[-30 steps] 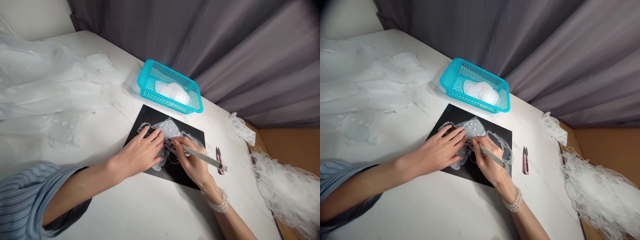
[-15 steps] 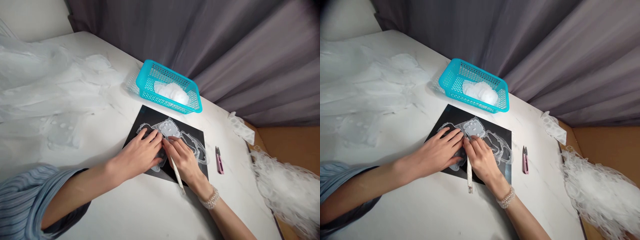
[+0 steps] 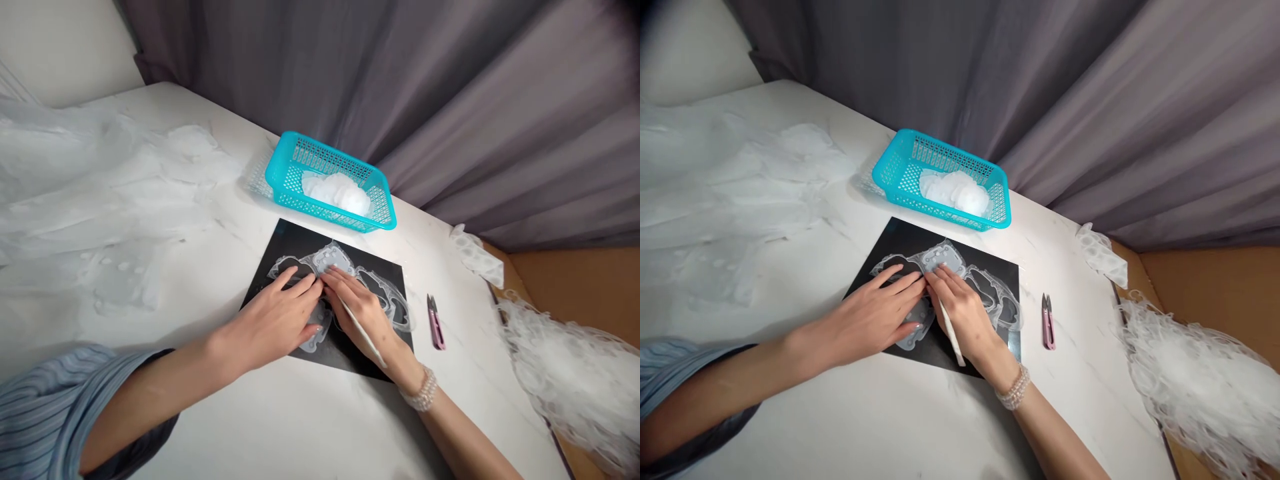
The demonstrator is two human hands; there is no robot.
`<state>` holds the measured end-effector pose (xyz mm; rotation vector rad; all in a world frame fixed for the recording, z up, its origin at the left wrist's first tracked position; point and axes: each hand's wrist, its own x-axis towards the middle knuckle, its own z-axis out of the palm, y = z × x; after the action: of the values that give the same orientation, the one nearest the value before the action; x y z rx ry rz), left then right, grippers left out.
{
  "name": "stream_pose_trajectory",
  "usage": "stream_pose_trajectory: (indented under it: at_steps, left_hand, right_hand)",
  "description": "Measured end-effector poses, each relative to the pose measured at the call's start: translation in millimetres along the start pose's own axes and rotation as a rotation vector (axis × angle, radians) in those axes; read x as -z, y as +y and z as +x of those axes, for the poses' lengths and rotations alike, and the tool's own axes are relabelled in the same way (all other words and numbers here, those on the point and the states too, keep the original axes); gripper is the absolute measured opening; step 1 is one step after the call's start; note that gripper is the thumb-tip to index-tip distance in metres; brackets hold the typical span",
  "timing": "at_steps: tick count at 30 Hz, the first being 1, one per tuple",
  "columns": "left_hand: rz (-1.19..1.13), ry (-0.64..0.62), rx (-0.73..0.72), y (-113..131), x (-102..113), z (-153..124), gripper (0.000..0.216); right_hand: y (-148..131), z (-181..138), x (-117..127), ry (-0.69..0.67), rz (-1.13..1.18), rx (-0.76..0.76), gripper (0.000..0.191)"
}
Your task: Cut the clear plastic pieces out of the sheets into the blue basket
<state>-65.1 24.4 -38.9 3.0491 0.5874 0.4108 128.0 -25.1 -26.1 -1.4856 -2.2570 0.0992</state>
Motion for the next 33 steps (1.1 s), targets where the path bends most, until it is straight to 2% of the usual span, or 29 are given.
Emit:
stream_pose_trajectory:
  at_steps: [10, 13, 16, 18, 20, 23, 25, 27, 29, 31, 33]
  left_hand:
    - [-0.107, -0.030, -0.036, -12.1, -1.5, -1.0, 0.050]
    - [-0.130, -0.031, -0.024, -14.1, 0.3, 0.2, 0.049]
    - [-0.122, -0.044, -0.022, -15.7, 1.1, 0.7, 0.053]
    - [-0.124, -0.044, -0.019, -16.4, 0.9, 0.6, 0.055]
    - [-0.144, -0.040, -0.024, -16.7, 0.5, 0.2, 0.055]
    - [-0.184, -0.010, -0.030, -17.5, 0.1, 0.4, 0.056]
    - [-0.216, 0.015, -0.019, -18.6, 0.7, 2.0, 0.053]
    - [-0.259, 0.036, 0.005, -19.2, 2.6, 5.0, 0.046]
    - [-0.323, 0.058, 0.042, -18.3, 6.2, 9.1, 0.036]
    - [-0.405, 0.116, 0.118, -15.5, 12.3, 14.0, 0.030]
    - [-0.533, 0.201, 0.246, -11.1, 21.4, 19.1, 0.027]
  right_hand:
    - [-7.5, 10.6, 11.1, -0.117, -0.035, 0.053, 0.036]
    - [-7.1, 15.4, 6.5, -0.131, 0.098, 0.009, 0.039]
    - [18.3, 16.1, 8.7, 0.033, 0.430, -0.208, 0.029]
    - [51.3, 6.1, 27.6, 0.216, 0.636, -0.402, 0.021]
    - [90.2, -15.3, 62.3, 0.385, 0.705, -0.502, 0.021]
    - [139.3, -57.4, 123.9, 0.484, 0.738, -0.551, 0.010]
    - [153.7, -80.6, 153.3, 0.548, 0.748, -0.570, 0.013]
    - [148.2, -91.9, 165.4, 0.640, 0.799, -0.673, 0.016]
    - [125.2, -87.7, 161.4, 0.695, 0.901, -0.795, 0.017]
    - [92.5, -69.8, 147.6, 0.652, 1.028, -0.841, 0.015]
    - [58.5, -45.3, 131.5, 0.588, 1.128, -0.782, 0.014]
